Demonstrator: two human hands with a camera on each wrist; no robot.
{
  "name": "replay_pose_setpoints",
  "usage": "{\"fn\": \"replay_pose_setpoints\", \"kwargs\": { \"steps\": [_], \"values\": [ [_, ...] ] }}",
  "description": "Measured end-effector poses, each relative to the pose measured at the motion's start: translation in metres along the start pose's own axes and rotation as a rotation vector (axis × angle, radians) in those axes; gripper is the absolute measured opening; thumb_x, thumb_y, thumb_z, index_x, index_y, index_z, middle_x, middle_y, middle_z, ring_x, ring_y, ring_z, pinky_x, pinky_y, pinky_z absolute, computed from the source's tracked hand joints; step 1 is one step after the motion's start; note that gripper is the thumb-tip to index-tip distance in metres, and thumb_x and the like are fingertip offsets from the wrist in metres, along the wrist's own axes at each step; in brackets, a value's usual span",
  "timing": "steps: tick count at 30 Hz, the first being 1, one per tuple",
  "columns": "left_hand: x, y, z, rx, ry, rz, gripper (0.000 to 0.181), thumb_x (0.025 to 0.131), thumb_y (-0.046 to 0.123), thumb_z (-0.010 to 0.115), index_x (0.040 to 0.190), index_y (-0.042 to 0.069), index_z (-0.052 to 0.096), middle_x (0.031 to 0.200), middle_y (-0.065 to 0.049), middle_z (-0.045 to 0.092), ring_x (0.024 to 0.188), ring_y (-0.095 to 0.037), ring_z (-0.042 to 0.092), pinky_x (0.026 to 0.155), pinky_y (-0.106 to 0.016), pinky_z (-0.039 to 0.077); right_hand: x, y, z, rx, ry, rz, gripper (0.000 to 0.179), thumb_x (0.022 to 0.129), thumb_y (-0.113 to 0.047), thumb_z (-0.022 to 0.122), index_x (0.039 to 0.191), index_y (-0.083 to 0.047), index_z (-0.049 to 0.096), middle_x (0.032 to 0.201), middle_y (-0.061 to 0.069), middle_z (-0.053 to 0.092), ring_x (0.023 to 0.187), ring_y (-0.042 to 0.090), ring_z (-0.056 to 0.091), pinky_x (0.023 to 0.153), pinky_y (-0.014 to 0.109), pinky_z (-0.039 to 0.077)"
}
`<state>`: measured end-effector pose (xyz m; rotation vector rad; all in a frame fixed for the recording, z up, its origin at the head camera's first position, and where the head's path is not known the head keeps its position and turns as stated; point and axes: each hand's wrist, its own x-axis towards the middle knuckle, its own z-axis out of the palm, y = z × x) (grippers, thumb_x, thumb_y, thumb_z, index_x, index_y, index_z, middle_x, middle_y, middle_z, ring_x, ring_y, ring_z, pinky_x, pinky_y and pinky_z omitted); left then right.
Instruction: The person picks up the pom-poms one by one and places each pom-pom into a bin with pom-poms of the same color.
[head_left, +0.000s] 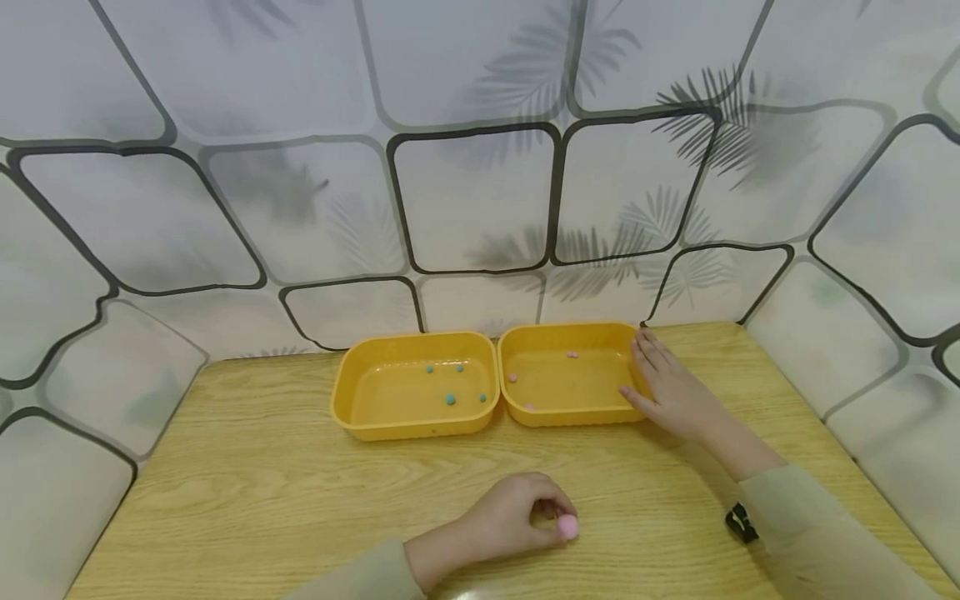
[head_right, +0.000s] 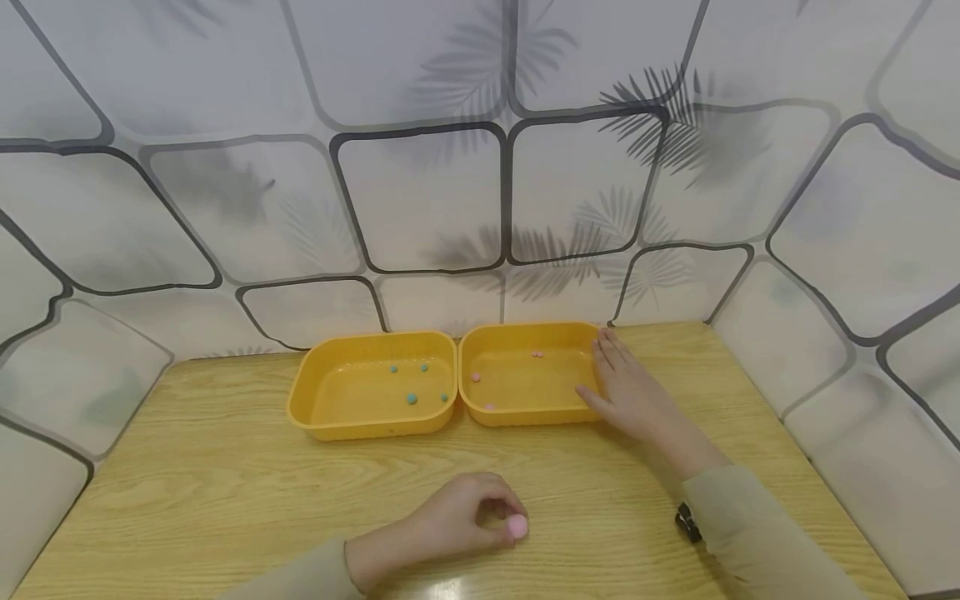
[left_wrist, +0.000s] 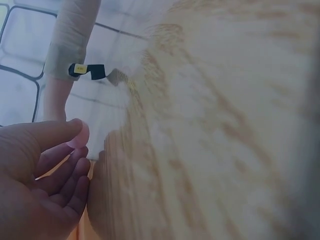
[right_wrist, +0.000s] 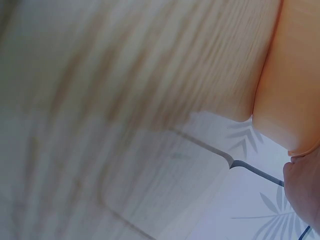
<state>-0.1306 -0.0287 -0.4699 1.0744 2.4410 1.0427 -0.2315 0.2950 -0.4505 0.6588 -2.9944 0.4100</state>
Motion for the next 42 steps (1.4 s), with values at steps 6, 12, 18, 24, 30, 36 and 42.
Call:
{"fn": "replay_pose_setpoints", "kwargs": {
  "steps": [6,12,18,24,30,36,42],
  "values": [
    [0.002,-0.001,-0.001,-0.073,0.01,-0.009,0.021,0.097,0.031,0.08,0.109,0.013,0.081,0.099,0.008,0.074,0.088,0.01,0.057,0.083,-0.009,0.052,0.001,0.001,0.002,-0.003,0.007,-0.005,0.089,0.111,-0.048,0.049,0.163,0.016,0.015,0.174,0.035,0.007,0.164,0.049,0.006,0.137,0.053,0.006],
    [0.005,0.0,-0.003,-0.124,0.037,-0.022,0.02,0.096,0.027,0.082,0.109,0.012,0.081,0.096,0.009,0.073,0.086,0.009,0.057,0.083,-0.011,0.053,0.002,0.003,0.004,-0.002,0.028,-0.013,0.088,0.111,-0.046,0.05,0.162,0.017,0.018,0.174,0.035,0.008,0.164,0.049,0.007,0.137,0.054,0.007],
    [0.009,-0.001,-0.006,-0.195,0.091,-0.034,0.02,0.093,0.02,0.085,0.111,0.011,0.081,0.098,0.004,0.077,0.086,0.007,0.06,0.086,-0.013,0.054,0.002,0.002,0.004,0.002,0.023,-0.013,0.088,0.112,-0.047,0.049,0.162,0.016,0.016,0.174,0.034,0.007,0.164,0.048,0.005,0.138,0.05,0.002],
    [0.014,0.001,-0.013,-0.214,0.13,-0.026,0.024,0.094,0.021,0.084,0.114,0.009,0.08,0.104,-0.003,0.08,0.091,0.002,0.065,0.09,-0.016,0.056,0.002,0.001,0.002,-0.007,0.014,-0.013,0.087,0.112,-0.047,0.048,0.162,0.017,0.016,0.173,0.035,0.007,0.164,0.049,0.006,0.137,0.051,0.003],
    [0.021,0.006,-0.024,-0.233,0.169,-0.017,0.025,0.094,0.017,0.084,0.117,0.008,0.079,0.11,-0.006,0.08,0.095,-0.006,0.069,0.092,-0.018,0.057,0.002,0.001,0.003,-0.007,0.008,-0.011,0.088,0.112,-0.048,0.048,0.163,0.016,0.015,0.174,0.035,0.007,0.164,0.049,0.006,0.137,0.053,0.005],
    [0.033,0.012,-0.036,-0.219,0.218,0.025,0.024,0.094,0.016,0.083,0.116,0.006,0.079,0.109,-0.007,0.081,0.094,-0.015,0.071,0.09,-0.019,0.058,0.001,0.001,0.004,-0.003,0.013,-0.002,0.088,0.111,-0.048,0.049,0.162,0.017,0.017,0.173,0.035,0.007,0.164,0.05,0.006,0.136,0.056,0.008],
    [0.045,0.02,-0.051,-0.189,0.273,0.044,0.024,0.097,0.02,0.081,0.116,0.006,0.079,0.109,-0.008,0.08,0.094,-0.014,0.07,0.089,-0.019,0.058,0.0,0.0,0.002,-0.001,0.012,-0.003,0.088,0.111,-0.048,0.049,0.162,0.018,0.017,0.173,0.035,0.007,0.163,0.05,0.007,0.136,0.056,0.008]
  ]
}}
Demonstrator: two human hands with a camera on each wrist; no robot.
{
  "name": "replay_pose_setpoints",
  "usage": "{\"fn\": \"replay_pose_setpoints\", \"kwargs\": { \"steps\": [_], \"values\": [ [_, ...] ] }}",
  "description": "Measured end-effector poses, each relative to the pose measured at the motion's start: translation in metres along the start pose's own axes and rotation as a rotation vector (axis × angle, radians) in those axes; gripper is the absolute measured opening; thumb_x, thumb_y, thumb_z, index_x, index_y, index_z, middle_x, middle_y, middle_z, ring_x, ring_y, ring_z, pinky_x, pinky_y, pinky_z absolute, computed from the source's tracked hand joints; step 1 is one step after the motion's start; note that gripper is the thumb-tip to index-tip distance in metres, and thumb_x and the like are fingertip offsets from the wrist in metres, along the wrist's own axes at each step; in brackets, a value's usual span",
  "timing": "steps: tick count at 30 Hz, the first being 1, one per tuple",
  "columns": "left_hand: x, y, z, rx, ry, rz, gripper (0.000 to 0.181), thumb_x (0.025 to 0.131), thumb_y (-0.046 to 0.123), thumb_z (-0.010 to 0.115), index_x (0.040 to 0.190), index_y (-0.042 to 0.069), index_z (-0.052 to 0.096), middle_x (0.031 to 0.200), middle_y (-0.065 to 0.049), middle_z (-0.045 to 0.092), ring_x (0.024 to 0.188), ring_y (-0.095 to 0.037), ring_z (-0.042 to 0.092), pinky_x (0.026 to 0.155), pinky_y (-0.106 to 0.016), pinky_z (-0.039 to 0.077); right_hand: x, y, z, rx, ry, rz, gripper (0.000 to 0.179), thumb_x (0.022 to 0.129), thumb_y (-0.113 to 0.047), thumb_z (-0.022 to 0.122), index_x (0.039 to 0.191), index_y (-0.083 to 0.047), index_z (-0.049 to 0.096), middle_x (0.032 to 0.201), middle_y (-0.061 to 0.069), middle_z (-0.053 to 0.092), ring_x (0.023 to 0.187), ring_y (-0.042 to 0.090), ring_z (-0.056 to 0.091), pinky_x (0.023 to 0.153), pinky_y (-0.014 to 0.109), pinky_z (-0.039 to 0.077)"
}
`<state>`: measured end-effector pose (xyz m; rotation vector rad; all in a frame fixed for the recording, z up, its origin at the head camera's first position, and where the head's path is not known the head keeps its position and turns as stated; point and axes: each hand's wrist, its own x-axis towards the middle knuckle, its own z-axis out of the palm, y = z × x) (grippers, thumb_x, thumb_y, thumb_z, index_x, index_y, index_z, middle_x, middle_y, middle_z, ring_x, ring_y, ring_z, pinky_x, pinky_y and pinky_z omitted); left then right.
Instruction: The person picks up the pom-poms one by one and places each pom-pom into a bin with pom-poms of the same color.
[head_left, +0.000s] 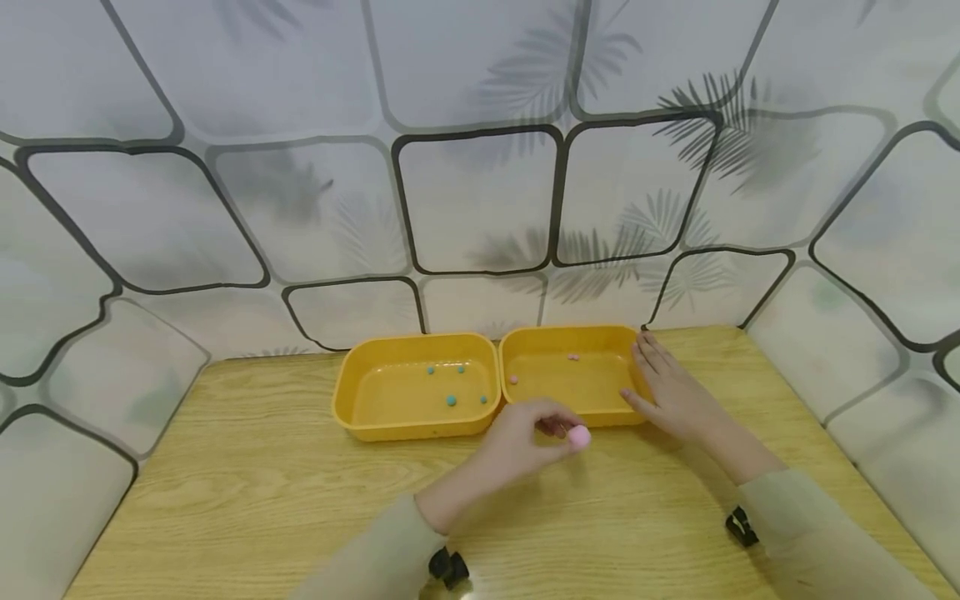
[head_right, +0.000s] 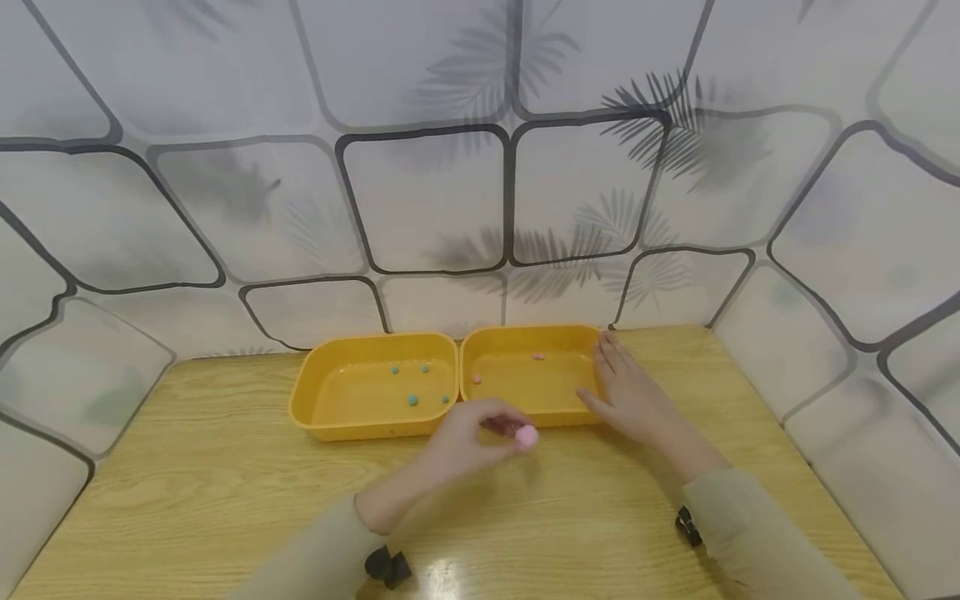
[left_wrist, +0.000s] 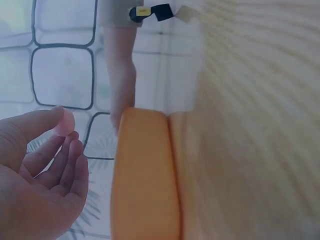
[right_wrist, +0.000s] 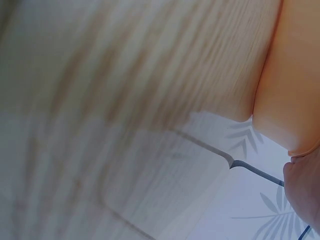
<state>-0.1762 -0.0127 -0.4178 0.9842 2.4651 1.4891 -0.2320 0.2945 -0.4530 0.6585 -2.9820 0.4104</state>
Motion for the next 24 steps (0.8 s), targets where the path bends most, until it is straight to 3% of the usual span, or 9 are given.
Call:
{"fn": "replay_pose_setpoints", "kwargs": {
  "steps": [3,9,12,17,24],
  "values": [
    [0.008,0.004,-0.005,0.018,0.01,0.002,0.025,0.097,0.021,0.08,0.118,0.007,0.079,0.113,-0.007,0.08,0.097,-0.015,0.071,0.091,-0.022,0.058,-0.001,0.0,0.0,0.005,0.001,0.001,0.088,0.111,-0.047,0.049,0.162,0.018,0.017,0.174,0.035,0.006,0.163,0.05,0.007,0.136,0.055,0.006],
    [0.022,0.009,-0.017,0.013,0.007,-0.022,0.028,0.099,0.023,0.078,0.122,0.007,0.077,0.115,-0.008,0.079,0.1,-0.021,0.071,0.097,-0.043,0.062,-0.001,-0.001,0.0,-0.004,0.003,0.0,0.088,0.111,-0.046,0.05,0.161,0.018,0.017,0.173,0.035,0.007,0.163,0.051,0.008,0.136,0.056,0.009],
    [0.028,0.009,-0.021,0.007,0.015,-0.025,0.027,0.099,0.021,0.078,0.122,0.006,0.077,0.114,-0.01,0.079,0.1,-0.022,0.071,0.096,-0.046,0.062,-0.001,-0.002,-0.001,-0.007,0.004,0.003,0.088,0.111,-0.046,0.05,0.161,0.018,0.017,0.173,0.035,0.007,0.163,0.051,0.008,0.136,0.056,0.009],
    [0.037,0.003,-0.024,0.021,0.042,-0.031,0.025,0.098,0.018,0.078,0.121,0.007,0.078,0.114,-0.01,0.079,0.097,-0.02,0.071,0.092,-0.036,0.063,-0.001,-0.002,-0.001,0.004,0.0,0.009,0.088,0.111,-0.047,0.049,0.162,0.017,0.016,0.174,0.034,0.005,0.164,0.05,0.006,0.136,0.057,0.008],
    [0.051,-0.008,-0.027,0.035,0.097,-0.111,0.025,0.097,0.017,0.08,0.119,0.006,0.079,0.109,-0.011,0.079,0.092,-0.016,0.071,0.081,-0.019,0.058,-0.001,-0.002,-0.002,0.008,-0.003,0.001,0.088,0.111,-0.046,0.049,0.162,0.017,0.016,0.174,0.035,0.005,0.163,0.051,0.006,0.136,0.055,0.006]
  ]
}}
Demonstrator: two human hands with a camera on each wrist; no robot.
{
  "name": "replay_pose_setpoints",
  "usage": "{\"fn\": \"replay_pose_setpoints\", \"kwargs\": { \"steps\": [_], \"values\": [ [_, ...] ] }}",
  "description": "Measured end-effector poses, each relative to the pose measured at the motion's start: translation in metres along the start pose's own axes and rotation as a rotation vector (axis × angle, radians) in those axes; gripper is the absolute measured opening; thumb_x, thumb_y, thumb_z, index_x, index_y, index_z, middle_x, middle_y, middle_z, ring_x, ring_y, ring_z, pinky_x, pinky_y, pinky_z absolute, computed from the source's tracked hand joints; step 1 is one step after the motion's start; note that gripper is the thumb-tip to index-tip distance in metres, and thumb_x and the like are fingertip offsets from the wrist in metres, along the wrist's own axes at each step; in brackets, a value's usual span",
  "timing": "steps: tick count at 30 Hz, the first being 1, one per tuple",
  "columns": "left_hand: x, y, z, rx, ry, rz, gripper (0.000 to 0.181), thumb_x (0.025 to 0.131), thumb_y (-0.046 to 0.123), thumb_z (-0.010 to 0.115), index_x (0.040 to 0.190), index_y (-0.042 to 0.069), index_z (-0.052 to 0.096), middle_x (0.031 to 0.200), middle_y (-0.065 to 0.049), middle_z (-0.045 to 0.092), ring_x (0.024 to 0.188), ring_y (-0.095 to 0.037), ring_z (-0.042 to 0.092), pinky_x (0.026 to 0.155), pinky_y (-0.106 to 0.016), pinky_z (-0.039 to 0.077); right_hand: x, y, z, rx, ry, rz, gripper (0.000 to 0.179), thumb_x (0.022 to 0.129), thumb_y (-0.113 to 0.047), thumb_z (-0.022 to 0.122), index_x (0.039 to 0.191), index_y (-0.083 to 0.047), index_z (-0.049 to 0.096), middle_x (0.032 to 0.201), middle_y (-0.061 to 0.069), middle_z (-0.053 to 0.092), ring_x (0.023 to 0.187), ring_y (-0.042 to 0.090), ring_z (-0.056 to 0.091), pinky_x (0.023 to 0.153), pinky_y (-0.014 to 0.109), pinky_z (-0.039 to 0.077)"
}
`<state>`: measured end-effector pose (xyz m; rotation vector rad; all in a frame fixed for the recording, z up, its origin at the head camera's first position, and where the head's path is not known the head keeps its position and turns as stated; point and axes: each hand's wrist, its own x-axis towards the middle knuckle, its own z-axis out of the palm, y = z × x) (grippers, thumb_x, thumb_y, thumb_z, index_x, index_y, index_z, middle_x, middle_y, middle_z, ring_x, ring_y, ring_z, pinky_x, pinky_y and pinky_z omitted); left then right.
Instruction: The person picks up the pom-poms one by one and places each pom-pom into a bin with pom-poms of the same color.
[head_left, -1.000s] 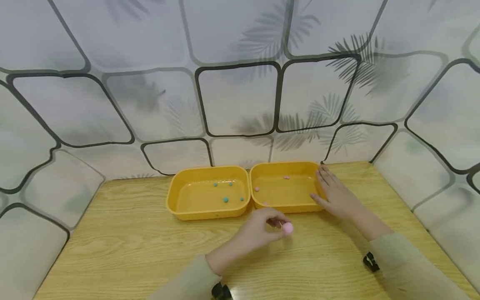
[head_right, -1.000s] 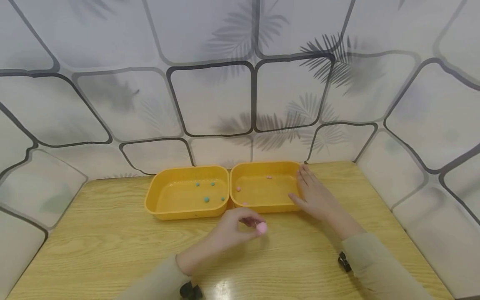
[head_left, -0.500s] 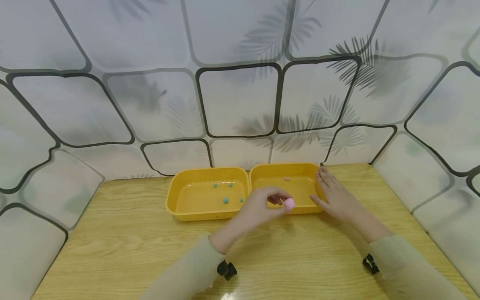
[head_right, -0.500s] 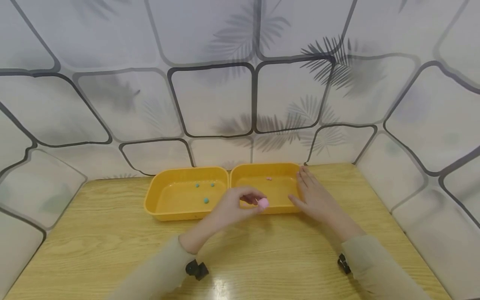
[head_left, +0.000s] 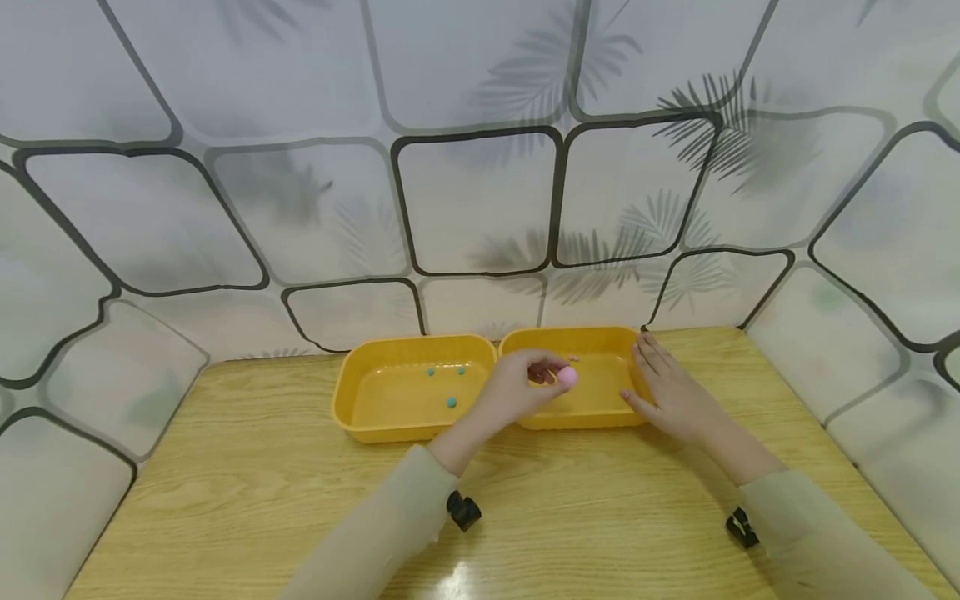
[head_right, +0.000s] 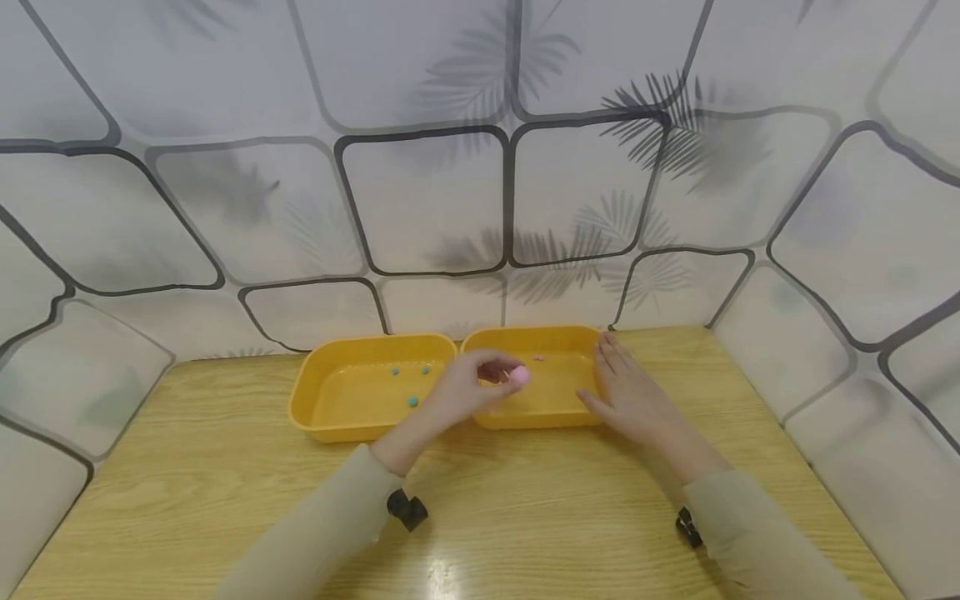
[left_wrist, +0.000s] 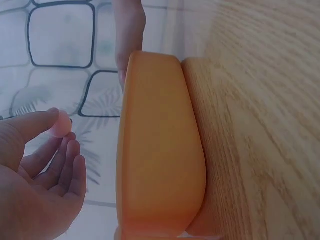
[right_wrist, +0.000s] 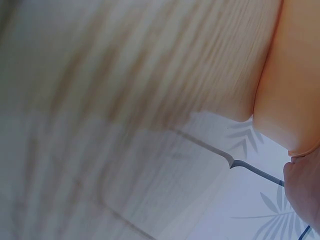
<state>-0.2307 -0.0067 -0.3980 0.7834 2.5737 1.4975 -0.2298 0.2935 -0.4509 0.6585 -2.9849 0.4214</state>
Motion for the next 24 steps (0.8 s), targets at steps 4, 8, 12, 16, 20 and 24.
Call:
{"fn": "replay_pose_setpoints", "kwargs": {
  "steps": [4,8,12,16,20,24],
  "values": [
    [0.01,-0.005,-0.001,-0.032,0.023,-0.034,0.025,0.097,0.018,0.08,0.118,0.005,0.078,0.109,-0.013,0.079,0.093,-0.022,0.071,0.079,-0.019,0.057,0.0,0.0,0.0,-0.003,0.002,-0.003,0.087,0.112,-0.046,0.049,0.161,0.018,0.017,0.173,0.036,0.006,0.163,0.051,0.006,0.136,0.056,0.007],
    [0.018,-0.01,-0.001,-0.062,0.04,-0.067,0.025,0.097,0.016,0.08,0.118,0.003,0.078,0.111,-0.015,0.079,0.097,-0.027,0.071,0.079,-0.019,0.056,0.0,0.001,0.001,-0.009,0.002,-0.002,0.088,0.112,-0.047,0.049,0.162,0.018,0.017,0.174,0.035,0.006,0.164,0.05,0.007,0.136,0.057,0.008],
    [0.026,-0.012,-0.001,-0.067,0.053,-0.101,0.025,0.096,0.014,0.08,0.118,0.003,0.079,0.114,-0.015,0.079,0.098,-0.027,0.071,0.08,-0.02,0.057,0.0,0.002,0.001,-0.007,-0.001,0.003,0.088,0.112,-0.048,0.049,0.162,0.017,0.017,0.174,0.035,0.006,0.164,0.049,0.006,0.136,0.055,0.006],
    [0.032,-0.016,-0.001,-0.089,0.065,-0.142,0.026,0.096,0.012,0.08,0.119,0.002,0.079,0.115,-0.017,0.079,0.101,-0.029,0.073,0.083,-0.023,0.061,0.0,0.002,0.002,-0.005,-0.003,0.005,0.088,0.111,-0.047,0.049,0.162,0.016,0.016,0.174,0.034,0.006,0.164,0.049,0.005,0.136,0.056,0.008],
    [0.036,-0.024,0.001,-0.106,0.08,-0.165,0.026,0.096,0.01,0.08,0.12,0.0,0.078,0.117,-0.019,0.078,0.104,-0.032,0.073,0.086,-0.027,0.063,0.0,0.002,0.002,-0.002,-0.005,0.005,0.088,0.111,-0.047,0.049,0.163,0.016,0.016,0.174,0.035,0.007,0.164,0.049,0.005,0.136,0.058,0.009],
    [0.037,-0.028,0.002,-0.084,0.088,-0.177,0.025,0.095,0.009,0.08,0.119,0.001,0.079,0.118,-0.019,0.077,0.106,-0.033,0.073,0.089,-0.031,0.063,0.0,0.002,0.001,-0.002,-0.003,0.001,0.088,0.111,-0.047,0.049,0.163,0.016,0.016,0.174,0.035,0.007,0.164,0.049,0.006,0.136,0.057,0.009]
  ]
}}
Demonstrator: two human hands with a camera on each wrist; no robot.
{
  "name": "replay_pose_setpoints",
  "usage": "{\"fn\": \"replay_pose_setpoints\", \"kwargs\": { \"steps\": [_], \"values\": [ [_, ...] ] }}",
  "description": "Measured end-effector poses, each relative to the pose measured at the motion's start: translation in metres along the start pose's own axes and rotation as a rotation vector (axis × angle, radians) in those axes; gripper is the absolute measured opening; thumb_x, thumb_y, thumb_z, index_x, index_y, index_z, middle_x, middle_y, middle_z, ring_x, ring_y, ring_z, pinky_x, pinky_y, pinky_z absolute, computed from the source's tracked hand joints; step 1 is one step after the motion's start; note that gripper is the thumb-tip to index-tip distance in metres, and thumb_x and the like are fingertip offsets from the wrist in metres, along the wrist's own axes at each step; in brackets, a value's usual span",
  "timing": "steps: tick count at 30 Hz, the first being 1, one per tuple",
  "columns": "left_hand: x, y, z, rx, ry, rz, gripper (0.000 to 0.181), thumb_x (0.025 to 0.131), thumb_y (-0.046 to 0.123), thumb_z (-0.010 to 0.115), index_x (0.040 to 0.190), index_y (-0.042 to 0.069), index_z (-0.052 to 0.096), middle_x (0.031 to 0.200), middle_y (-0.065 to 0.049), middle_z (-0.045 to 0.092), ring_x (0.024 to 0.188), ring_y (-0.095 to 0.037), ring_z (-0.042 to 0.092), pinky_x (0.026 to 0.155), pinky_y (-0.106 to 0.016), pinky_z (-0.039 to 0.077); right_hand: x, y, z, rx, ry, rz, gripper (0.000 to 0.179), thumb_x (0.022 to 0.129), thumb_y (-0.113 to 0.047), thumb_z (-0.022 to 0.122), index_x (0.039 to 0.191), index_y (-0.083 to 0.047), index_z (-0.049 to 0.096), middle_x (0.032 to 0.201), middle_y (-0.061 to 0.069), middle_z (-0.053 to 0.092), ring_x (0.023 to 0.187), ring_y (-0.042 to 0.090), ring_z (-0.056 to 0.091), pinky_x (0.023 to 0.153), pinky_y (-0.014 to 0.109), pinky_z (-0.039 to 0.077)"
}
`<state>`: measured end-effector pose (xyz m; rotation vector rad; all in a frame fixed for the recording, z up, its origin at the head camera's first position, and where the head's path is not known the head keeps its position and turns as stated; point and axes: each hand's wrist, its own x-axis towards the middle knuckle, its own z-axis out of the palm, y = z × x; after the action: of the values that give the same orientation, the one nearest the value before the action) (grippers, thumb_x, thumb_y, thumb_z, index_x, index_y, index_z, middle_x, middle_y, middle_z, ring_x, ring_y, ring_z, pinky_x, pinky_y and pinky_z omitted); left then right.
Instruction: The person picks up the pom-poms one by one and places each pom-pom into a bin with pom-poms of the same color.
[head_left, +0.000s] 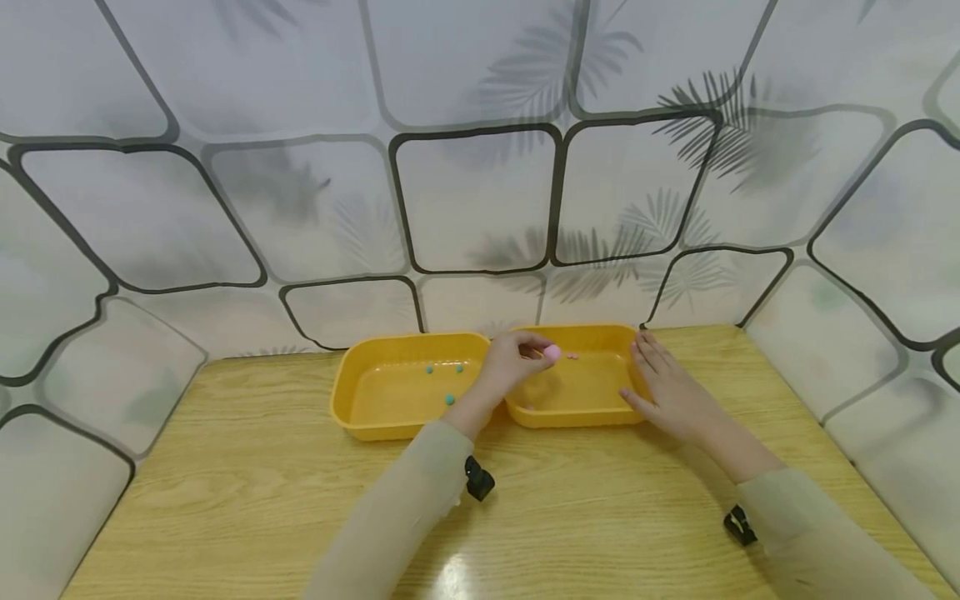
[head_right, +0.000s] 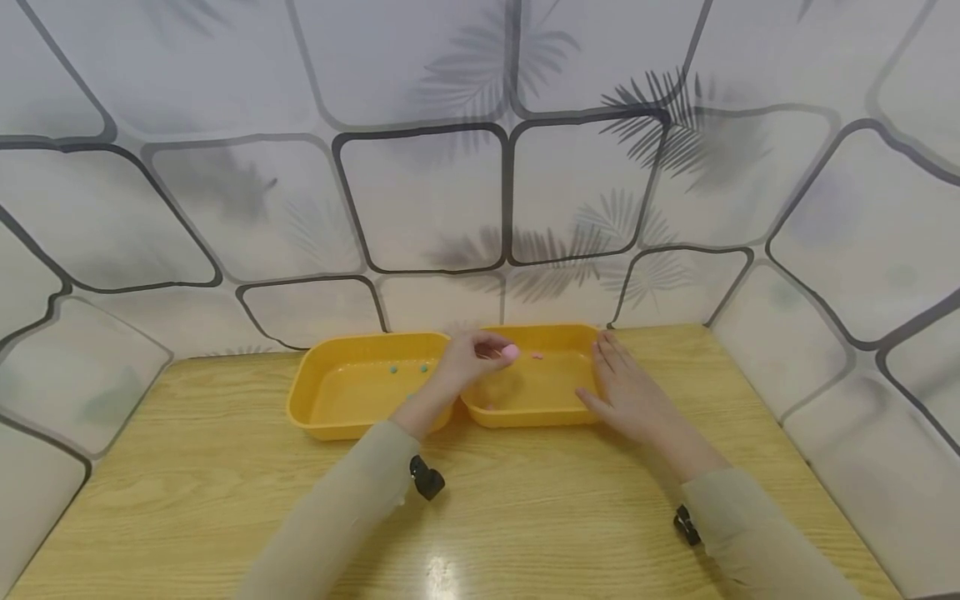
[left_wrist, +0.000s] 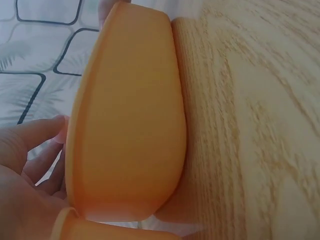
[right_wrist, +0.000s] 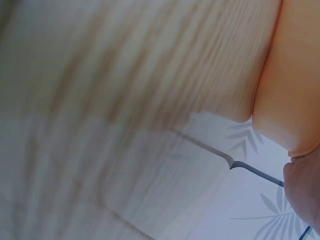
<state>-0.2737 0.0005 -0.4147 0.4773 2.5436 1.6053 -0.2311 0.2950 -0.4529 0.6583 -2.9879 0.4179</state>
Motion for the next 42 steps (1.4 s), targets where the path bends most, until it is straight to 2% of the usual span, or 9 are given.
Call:
{"fn": "replay_pose_setpoints", "kwargs": {
  "steps": [9,20,25,27,32,38,42],
  "values": [
    [0.002,0.0,0.004,0.064,0.019,-0.014,0.024,0.094,0.007,0.082,0.118,0.005,0.081,0.119,-0.015,0.078,0.107,-0.03,0.074,0.087,-0.031,0.063,0.001,0.001,-0.001,-0.008,0.001,-0.001,0.088,0.112,-0.048,0.049,0.162,0.017,0.017,0.173,0.035,0.007,0.164,0.05,0.006,0.136,0.057,0.009],
    [0.003,0.002,0.008,0.224,0.03,0.022,0.023,0.096,0.012,0.08,0.119,0.009,0.08,0.122,-0.01,0.077,0.108,-0.027,0.071,0.092,-0.035,0.061,-0.001,0.0,-0.001,-0.008,0.011,-0.006,0.087,0.111,-0.047,0.049,0.161,0.018,0.018,0.173,0.036,0.008,0.163,0.05,0.007,0.137,0.052,0.004],
    [0.004,0.002,0.006,0.232,0.031,0.039,0.026,0.097,0.011,0.079,0.123,0.006,0.078,0.124,-0.012,0.074,0.113,-0.029,0.069,0.096,-0.038,0.06,-0.001,0.0,0.0,-0.013,0.013,-0.008,0.087,0.111,-0.047,0.049,0.161,0.018,0.018,0.173,0.036,0.008,0.164,0.05,0.007,0.136,0.057,0.009],
    [0.005,0.002,0.004,0.221,0.038,0.05,0.028,0.097,0.009,0.078,0.124,0.005,0.078,0.124,-0.014,0.074,0.114,-0.031,0.069,0.098,-0.041,0.059,-0.001,0.0,0.0,-0.014,0.011,-0.006,0.088,0.111,-0.047,0.049,0.161,0.018,0.018,0.173,0.036,0.009,0.164,0.05,0.007,0.135,0.059,0.011],
    [0.004,0.001,-0.004,0.195,0.058,0.071,0.028,0.097,0.006,0.077,0.124,0.004,0.077,0.123,-0.015,0.075,0.114,-0.034,0.069,0.101,-0.044,0.058,-0.002,0.0,-0.002,-0.007,0.007,-0.003,0.088,0.112,-0.047,0.049,0.162,0.017,0.018,0.173,0.035,0.008,0.164,0.05,0.007,0.136,0.056,0.008],
    [-0.007,-0.002,-0.022,0.153,0.056,0.098,0.027,0.098,0.005,0.075,0.124,0.002,0.076,0.124,-0.016,0.075,0.114,-0.035,0.07,0.103,-0.046,0.058,-0.004,-0.002,-0.002,-0.01,0.023,-0.016,0.087,0.111,-0.046,0.05,0.16,0.019,0.02,0.172,0.037,0.011,0.163,0.051,0.01,0.136,0.055,0.008],
    [-0.019,-0.007,-0.036,0.122,0.063,0.094,0.025,0.098,0.005,0.075,0.123,0.002,0.076,0.125,-0.016,0.075,0.113,-0.034,0.07,0.103,-0.046,0.058,-0.004,-0.003,-0.003,-0.007,0.024,-0.018,0.087,0.111,-0.046,0.051,0.16,0.019,0.021,0.172,0.038,0.012,0.162,0.052,0.011,0.136,0.056,0.01]
  ]
}}
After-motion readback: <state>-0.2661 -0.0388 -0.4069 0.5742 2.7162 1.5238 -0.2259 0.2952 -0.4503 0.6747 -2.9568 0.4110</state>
